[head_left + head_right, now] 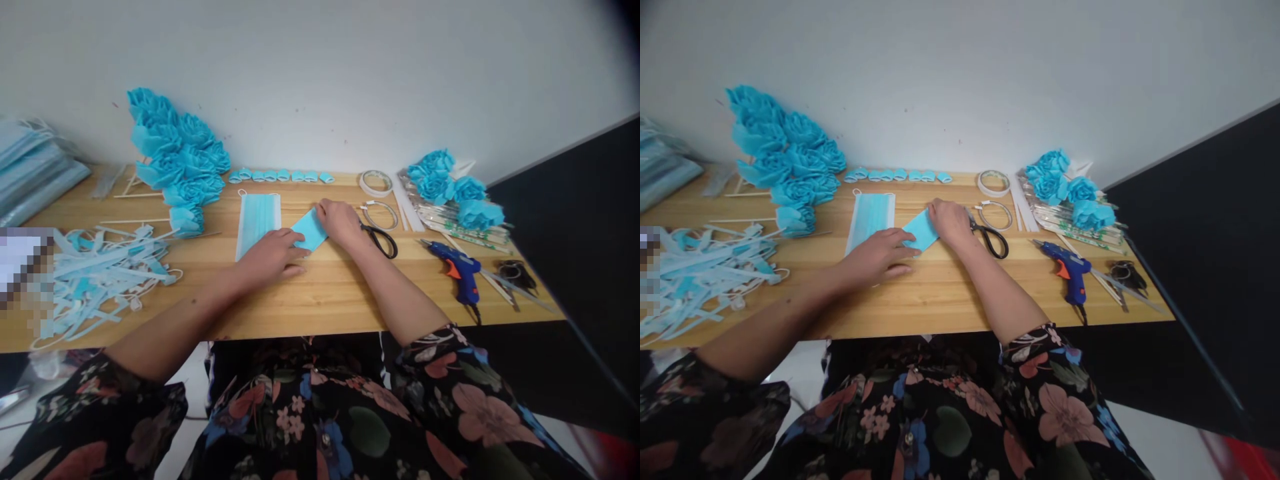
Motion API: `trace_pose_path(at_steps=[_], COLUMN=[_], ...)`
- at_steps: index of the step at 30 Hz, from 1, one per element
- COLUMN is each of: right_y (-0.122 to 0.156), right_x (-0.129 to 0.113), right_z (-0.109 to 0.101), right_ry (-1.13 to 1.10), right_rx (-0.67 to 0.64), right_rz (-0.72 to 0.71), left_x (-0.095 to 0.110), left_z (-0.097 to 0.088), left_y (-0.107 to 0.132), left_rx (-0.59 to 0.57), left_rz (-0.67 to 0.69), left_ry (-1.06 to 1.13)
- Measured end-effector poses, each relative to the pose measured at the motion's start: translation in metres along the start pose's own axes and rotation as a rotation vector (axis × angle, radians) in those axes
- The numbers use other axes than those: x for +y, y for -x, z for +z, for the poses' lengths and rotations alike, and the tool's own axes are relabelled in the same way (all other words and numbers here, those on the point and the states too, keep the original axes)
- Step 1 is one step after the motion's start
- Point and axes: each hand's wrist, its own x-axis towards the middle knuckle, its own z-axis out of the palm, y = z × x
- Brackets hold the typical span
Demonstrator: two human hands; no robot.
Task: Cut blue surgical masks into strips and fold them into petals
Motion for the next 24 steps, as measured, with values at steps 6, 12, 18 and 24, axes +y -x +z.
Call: trace_pose_path(at_steps=[6, 12, 18, 24], right_y=[0.001, 0.006, 0.011, 0.014], right_x=[0.000, -0.002, 0.001, 0.000], right_z=[0.001, -0.005, -0.004, -0.005], right_ry=[-0.005, -0.010, -0.063, -0.097], right_rx=[0.011, -0.010, 0.002, 0.003], right_rz=[0.006, -0.002, -0.089, -0.096], left_x=[-0.023, -0.063, -0.063, -0.070], left_z=[-0.013, -0.034, -0.031, -0.023], left_y=[-0.003, 0.009, 0.009, 0.003], left_rx=[0.237, 0.313, 0.141, 0.222], left_rz=[-0.175, -0.760, -0.832, -0.792], left_ry=[0.098, -0.122, -0.240, -0.084])
